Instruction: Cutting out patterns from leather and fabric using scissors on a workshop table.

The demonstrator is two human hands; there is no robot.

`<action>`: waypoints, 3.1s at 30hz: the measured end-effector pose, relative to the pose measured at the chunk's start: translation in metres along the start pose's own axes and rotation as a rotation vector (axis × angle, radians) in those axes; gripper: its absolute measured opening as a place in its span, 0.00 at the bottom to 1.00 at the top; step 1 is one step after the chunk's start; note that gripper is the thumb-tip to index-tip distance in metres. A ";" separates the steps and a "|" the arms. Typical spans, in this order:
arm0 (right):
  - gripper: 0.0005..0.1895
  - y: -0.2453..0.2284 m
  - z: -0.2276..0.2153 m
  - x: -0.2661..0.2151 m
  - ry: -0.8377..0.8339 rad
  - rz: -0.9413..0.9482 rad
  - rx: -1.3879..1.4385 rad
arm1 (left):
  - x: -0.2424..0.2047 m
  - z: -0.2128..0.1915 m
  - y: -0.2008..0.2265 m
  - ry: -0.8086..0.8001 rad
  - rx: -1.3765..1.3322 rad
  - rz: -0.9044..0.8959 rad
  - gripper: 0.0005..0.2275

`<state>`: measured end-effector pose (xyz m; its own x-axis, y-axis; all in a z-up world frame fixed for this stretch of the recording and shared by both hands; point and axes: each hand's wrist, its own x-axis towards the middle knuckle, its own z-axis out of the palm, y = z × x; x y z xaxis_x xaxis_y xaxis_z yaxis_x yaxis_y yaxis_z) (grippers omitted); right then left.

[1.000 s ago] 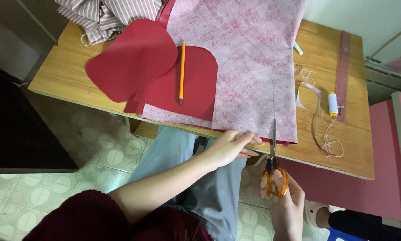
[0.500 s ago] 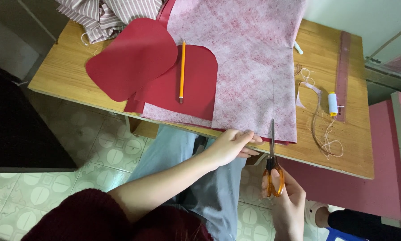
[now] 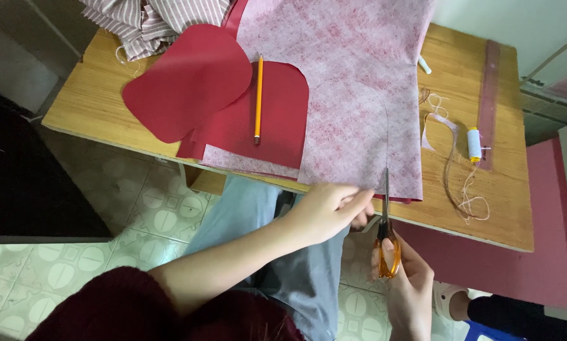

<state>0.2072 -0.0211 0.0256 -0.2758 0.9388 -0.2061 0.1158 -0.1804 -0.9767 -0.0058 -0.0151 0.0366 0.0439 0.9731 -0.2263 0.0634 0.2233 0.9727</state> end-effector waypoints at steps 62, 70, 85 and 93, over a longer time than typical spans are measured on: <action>0.16 0.026 -0.007 0.032 0.068 -0.005 -0.033 | 0.070 -0.006 -0.072 0.373 1.184 0.613 0.21; 0.15 0.029 -0.005 0.033 0.090 0.001 -0.038 | 0.070 -0.007 -0.070 0.349 1.214 0.587 0.23; 0.17 0.027 -0.006 0.033 0.122 0.021 -0.089 | 0.067 -0.008 -0.068 0.333 1.230 0.574 0.23; 0.09 0.020 0.000 0.037 0.053 0.014 0.046 | 0.069 -0.008 -0.070 0.295 1.196 0.553 0.23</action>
<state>0.1995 0.0102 -0.0019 -0.2230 0.9503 -0.2172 0.0747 -0.2055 -0.9758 -0.0149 0.0371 -0.0469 0.1414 0.9281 0.3445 0.9367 -0.2380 0.2568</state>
